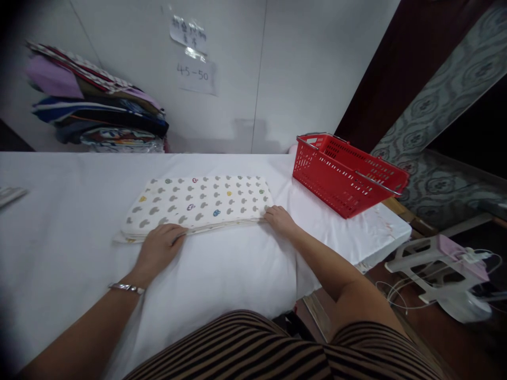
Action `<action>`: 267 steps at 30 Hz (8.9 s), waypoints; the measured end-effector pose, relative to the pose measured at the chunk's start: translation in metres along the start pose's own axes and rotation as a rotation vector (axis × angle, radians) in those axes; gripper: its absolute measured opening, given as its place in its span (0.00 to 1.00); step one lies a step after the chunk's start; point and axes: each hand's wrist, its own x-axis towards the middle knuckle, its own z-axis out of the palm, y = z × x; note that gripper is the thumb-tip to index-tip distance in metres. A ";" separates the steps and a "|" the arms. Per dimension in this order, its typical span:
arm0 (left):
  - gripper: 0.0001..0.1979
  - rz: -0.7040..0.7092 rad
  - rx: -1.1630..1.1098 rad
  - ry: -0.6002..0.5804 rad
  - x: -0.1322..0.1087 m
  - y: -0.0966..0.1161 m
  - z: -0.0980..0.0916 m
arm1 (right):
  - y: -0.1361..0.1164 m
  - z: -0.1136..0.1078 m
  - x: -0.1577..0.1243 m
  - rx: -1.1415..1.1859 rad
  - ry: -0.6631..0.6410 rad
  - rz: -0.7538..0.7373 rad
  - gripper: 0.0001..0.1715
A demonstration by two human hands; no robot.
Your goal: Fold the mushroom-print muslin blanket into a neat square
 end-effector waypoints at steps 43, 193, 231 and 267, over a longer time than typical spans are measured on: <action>0.16 -0.028 -0.010 -0.030 0.002 0.003 -0.004 | -0.001 -0.008 0.008 0.045 -0.106 0.044 0.11; 0.15 0.007 -0.122 -0.016 0.001 -0.001 -0.004 | 0.012 -0.012 0.017 0.516 -0.238 0.929 0.14; 0.04 -0.043 0.043 -0.081 -0.013 0.022 -0.006 | 0.051 0.018 0.002 0.730 -0.177 1.015 0.11; 0.09 -0.135 -0.083 0.001 -0.020 -0.009 -0.021 | -0.149 0.019 0.112 0.583 0.199 -0.219 0.14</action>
